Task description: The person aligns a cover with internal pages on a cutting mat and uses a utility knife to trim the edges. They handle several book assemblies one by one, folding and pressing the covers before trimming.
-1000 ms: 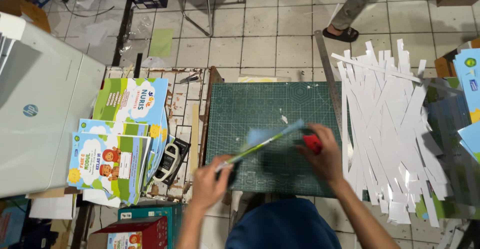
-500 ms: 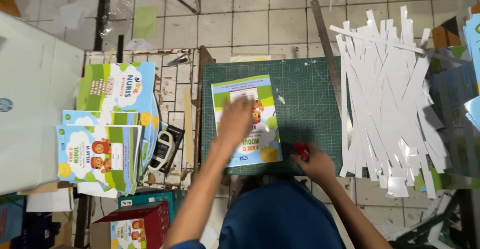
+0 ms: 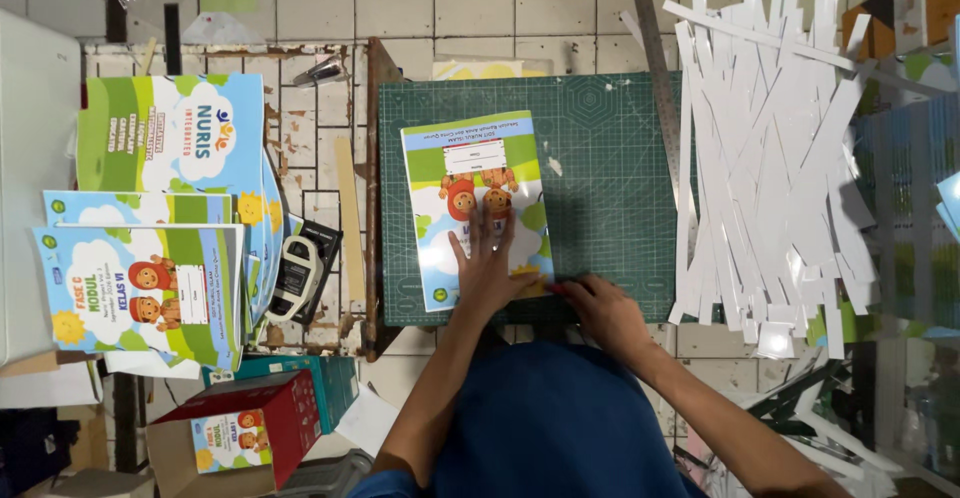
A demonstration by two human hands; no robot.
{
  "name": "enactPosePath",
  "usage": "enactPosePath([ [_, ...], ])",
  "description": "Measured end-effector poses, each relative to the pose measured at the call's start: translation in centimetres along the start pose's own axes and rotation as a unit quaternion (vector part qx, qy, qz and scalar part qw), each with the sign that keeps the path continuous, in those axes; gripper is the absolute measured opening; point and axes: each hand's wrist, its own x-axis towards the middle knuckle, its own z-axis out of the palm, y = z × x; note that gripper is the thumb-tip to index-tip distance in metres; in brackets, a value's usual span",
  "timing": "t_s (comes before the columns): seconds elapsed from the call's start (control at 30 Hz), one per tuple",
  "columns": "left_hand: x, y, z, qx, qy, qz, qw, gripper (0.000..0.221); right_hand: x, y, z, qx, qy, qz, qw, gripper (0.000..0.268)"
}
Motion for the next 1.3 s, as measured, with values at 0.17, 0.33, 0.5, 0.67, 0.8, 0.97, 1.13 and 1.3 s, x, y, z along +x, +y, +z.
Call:
enactPosePath([
  [0.17, 0.4, -1.9, 0.6, -0.034, -0.017, 0.053, 0.998, 0.127, 0.9, -0.1, -0.2, -0.063, 0.061, -0.121, 0.989, 0.047],
  [0.33, 0.8, -2.9, 1.7, -0.034, -0.015, 0.061, 0.997, 0.123, 3.6, -0.7, -0.6, -0.121, 0.035, -0.118, 0.985, 0.053],
  [0.5, 0.7, -2.8, 1.9, -0.043, -0.019, 0.059, 0.997, 0.122, 9.9, 0.0, -1.4, -0.149, 0.045, -0.088, 0.984, 0.029],
  [0.67, 0.4, -2.5, 1.3, -0.041, 0.012, 0.052, 0.998, 0.122, 9.9, 0.6, -1.2, -0.08, 0.079, -0.113, 0.987, 0.02],
  [0.8, 0.2, -2.4, 1.5, -0.034, 0.02, 0.043, 0.998, 0.121, 5.7, 0.2, -0.4, -0.092, 0.074, -0.142, 0.983, 0.02],
  [0.97, 0.5, -2.9, 2.2, -0.044, 0.016, 0.053, 0.998, 0.123, 13.2, 1.2, -0.9, -0.125, 0.059, -0.098, 0.986, 0.015],
  [1.13, 0.9, -2.7, 2.3, -0.052, -0.002, 0.032, 0.998, 0.125, 19.0, 1.2, -1.9, -0.102, 0.118, -0.103, 0.983, 0.012],
  [1.3, 0.4, -2.7, 2.1, -0.057, 0.018, 0.04, 0.997, 0.125, 12.7, -0.1, -1.4, -0.104, 0.075, -0.113, 0.985, 0.013],
])
